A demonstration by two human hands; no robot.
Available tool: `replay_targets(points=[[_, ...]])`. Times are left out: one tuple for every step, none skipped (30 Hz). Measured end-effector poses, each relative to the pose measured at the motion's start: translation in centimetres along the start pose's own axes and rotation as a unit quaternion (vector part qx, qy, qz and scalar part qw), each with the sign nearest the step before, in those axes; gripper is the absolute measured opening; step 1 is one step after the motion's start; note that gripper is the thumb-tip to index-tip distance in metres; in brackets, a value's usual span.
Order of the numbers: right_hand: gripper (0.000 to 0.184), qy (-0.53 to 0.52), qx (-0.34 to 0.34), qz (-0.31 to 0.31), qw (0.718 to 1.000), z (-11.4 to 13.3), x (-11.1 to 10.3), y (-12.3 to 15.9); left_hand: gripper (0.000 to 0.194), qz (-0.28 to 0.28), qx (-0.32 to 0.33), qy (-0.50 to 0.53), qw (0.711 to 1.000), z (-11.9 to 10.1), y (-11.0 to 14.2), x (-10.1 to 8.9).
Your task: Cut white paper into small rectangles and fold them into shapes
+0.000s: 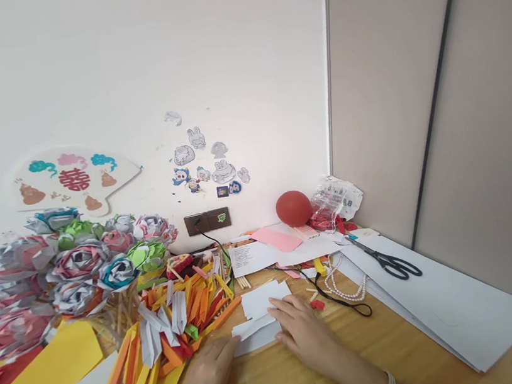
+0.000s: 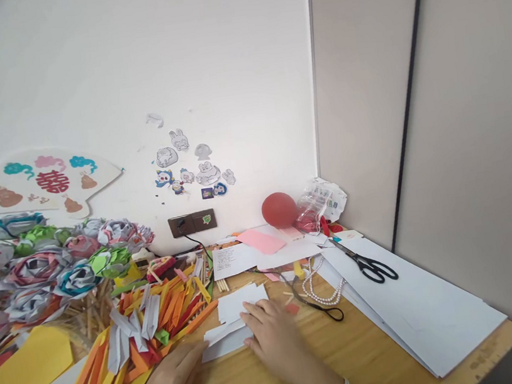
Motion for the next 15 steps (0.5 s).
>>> replay_targets(points=[[0.037, -0.005, -0.016, -0.007, 1.000, 0.5, -0.2, 0.0, 0.031, -0.013, 0.005, -0.013, 1.000, 0.1, -0.1, -0.5], [0.033, -0.008, -0.027, -0.016, 0.999, 0.8, -0.4, 0.0, 0.029, -0.024, 0.012, -0.024, 0.999, 0.0, -0.3, -0.9], [0.029, -0.009, -0.035, -0.025, 0.999, 1.1, -0.7, 0.0, 0.028, -0.031, 0.018, -0.031, 0.999, -0.3, -0.6, -1.3], [0.024, -0.011, -0.038, -0.033, 0.999, 1.3, -0.9, 0.0, 0.027, -0.033, 0.024, -0.033, 0.999, -0.6, -0.9, -1.7], [0.021, -0.014, -0.042, -0.040, 0.998, 1.4, -1.1, 0.0, 0.026, -0.030, 0.030, -0.030, 0.999, -1.1, -1.2, -1.9], [0.019, -0.018, -0.044, -0.048, 0.998, 1.4, -1.3, 0.1, 0.025, -0.023, 0.033, -0.023, 0.999, -1.5, -1.5, -2.0], [0.020, -0.022, -0.045, -0.056, 0.997, 1.4, -1.6, 0.1, 0.025, -0.022, 0.042, -0.014, 0.999, -2.1, -1.7, -2.1], [0.022, -0.028, -0.042, -0.066, 0.997, 1.4, -1.9, 0.1, 0.025, -0.020, 0.050, -0.009, 0.999, -2.7, -1.9, -2.1], [0.023, -0.036, -0.039, -0.077, 0.996, 1.3, -2.2, 0.2, 0.025, -0.022, 0.059, -0.004, 0.998, -3.2, -2.0, -2.2], [0.023, -0.047, -0.040, -0.084, 0.995, 1.3, -2.5, 0.3, 0.025, -0.025, 0.066, -0.001, 0.998, -3.6, -2.0, -2.3], [0.019, -0.062, -0.045, -0.088, 0.993, 1.4, -2.7, 0.3, 0.026, -0.025, 0.068, 0.003, 0.997, -3.9, -1.9, -2.2], [0.013, -0.079, -0.053, -0.086, 0.992, 1.7, -2.7, 0.4, 0.028, -0.022, 0.063, 0.009, 0.998, -4.0, -1.8, -2.2], [0.007, -0.097, -0.059, -0.081, 0.990, 2.0, -2.7, 0.5, 0.031, -0.020, 0.049, 0.018, 0.998, -3.9, -1.6, -2.1], [0.003, -0.116, -0.054, -0.074, 0.989, 2.1, -2.5, 0.5, 0.032, -0.016, 0.021, 0.031, 0.999, -3.5, -1.5, -2.0], [0.005, -0.136, -0.031, -0.064, 0.988, 1.9, -2.3, 0.4, 0.032, -0.010, -0.018, 0.048, 0.999, -3.0, -1.5, -1.9]])
Point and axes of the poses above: each hand's wrist, its own y-axis away from the middle knuckle, its own x-axis out of the palm, z = x × y, the point moved 9 cm from there along -y, towards the middle knuckle, and after that the axes turned 8 degrees about -z, right-handed, at the moved point
